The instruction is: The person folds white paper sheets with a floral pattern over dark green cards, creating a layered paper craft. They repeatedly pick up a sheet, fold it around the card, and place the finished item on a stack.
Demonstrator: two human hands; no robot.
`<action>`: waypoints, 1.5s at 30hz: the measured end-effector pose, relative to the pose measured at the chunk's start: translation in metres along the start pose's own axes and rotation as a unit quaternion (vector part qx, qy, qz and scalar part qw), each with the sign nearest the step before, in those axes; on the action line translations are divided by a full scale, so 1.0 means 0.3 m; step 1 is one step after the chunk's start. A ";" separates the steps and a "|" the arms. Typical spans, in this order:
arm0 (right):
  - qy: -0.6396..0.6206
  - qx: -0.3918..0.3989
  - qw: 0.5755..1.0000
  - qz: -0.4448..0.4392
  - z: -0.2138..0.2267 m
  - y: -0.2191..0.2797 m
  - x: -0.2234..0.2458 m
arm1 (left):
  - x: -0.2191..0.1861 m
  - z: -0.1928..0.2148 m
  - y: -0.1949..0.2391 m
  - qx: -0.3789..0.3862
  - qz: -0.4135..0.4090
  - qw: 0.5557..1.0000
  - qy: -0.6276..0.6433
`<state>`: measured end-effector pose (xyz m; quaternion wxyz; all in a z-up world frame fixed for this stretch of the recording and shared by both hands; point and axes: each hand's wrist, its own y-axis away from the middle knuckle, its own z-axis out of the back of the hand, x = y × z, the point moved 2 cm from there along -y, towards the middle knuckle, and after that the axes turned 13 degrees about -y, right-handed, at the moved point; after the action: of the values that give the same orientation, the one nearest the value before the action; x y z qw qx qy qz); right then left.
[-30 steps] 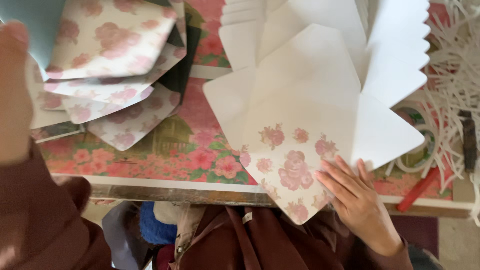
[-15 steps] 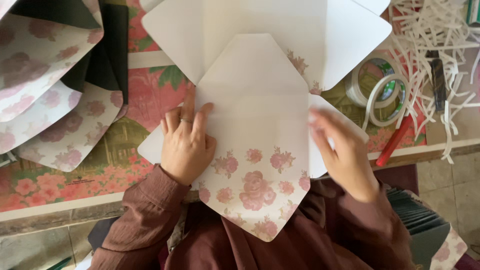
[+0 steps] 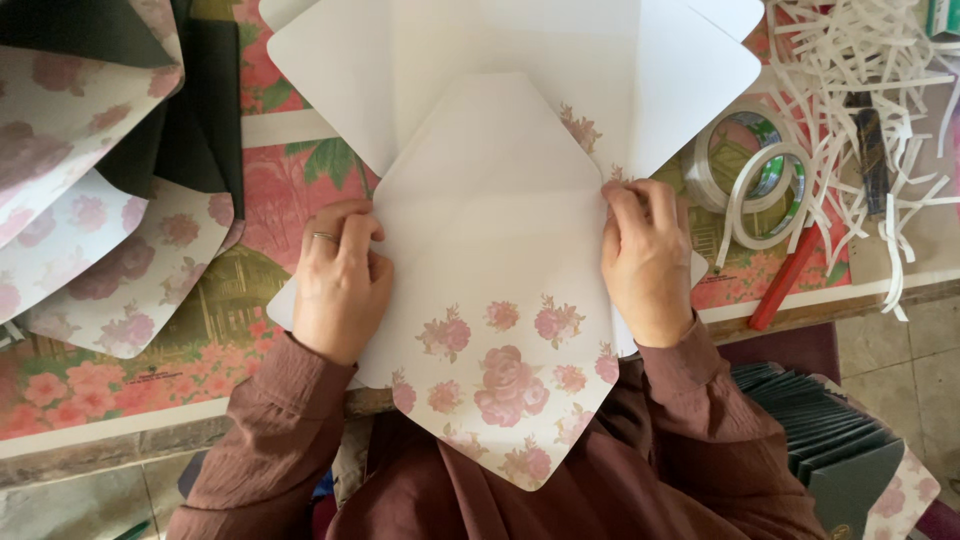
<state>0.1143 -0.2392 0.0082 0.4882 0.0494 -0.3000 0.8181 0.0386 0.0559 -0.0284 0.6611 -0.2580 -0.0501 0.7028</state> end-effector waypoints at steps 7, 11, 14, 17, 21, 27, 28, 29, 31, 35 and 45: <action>-0.063 0.086 0.991 -0.085 0.239 0.020 0.010 | -0.064 0.053 -0.022 -0.014 -0.100 0.988 -0.117; -0.308 -0.032 0.915 -0.258 0.289 0.088 0.011 | -0.098 0.079 -0.039 -0.013 -0.122 0.985 -0.122; -0.240 0.137 0.960 -0.041 0.156 0.032 0.129 | -0.094 0.080 -0.032 -0.011 -0.124 0.985 -0.121; -0.028 0.118 0.992 -0.013 0.042 0.130 0.082 | -0.093 0.079 -0.007 0.027 -0.078 0.978 -0.190; 0.028 0.096 0.995 0.003 0.036 0.129 0.103 | -0.054 0.193 -0.017 0.037 -0.082 0.964 -0.252; 0.037 0.105 0.994 -0.001 0.023 0.136 0.104 | 0.001 0.364 -0.028 0.153 0.032 0.986 0.049; 0.050 0.110 0.993 -0.003 0.024 0.131 0.114 | -0.008 0.376 -0.029 0.183 0.045 0.974 0.128; 0.063 0.113 0.992 -0.005 0.025 0.124 0.122 | -0.017 0.387 -0.033 0.211 0.057 0.954 0.207; 0.060 0.110 0.992 0.005 0.015 0.131 0.107 | -0.037 0.382 -0.034 0.217 0.063 0.929 0.292; 0.052 0.120 0.991 0.018 0.026 0.115 0.108 | -0.017 0.257 0.016 0.173 -0.014 0.966 0.190; 0.025 0.067 0.995 0.073 0.035 0.089 0.126 | -0.160 0.159 0.055 0.136 -0.066 0.975 -0.160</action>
<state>0.0704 -0.2249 0.0190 0.4297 0.0391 -0.2353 0.8709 0.0028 0.0209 0.0202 0.7185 -0.0456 -0.0760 0.6899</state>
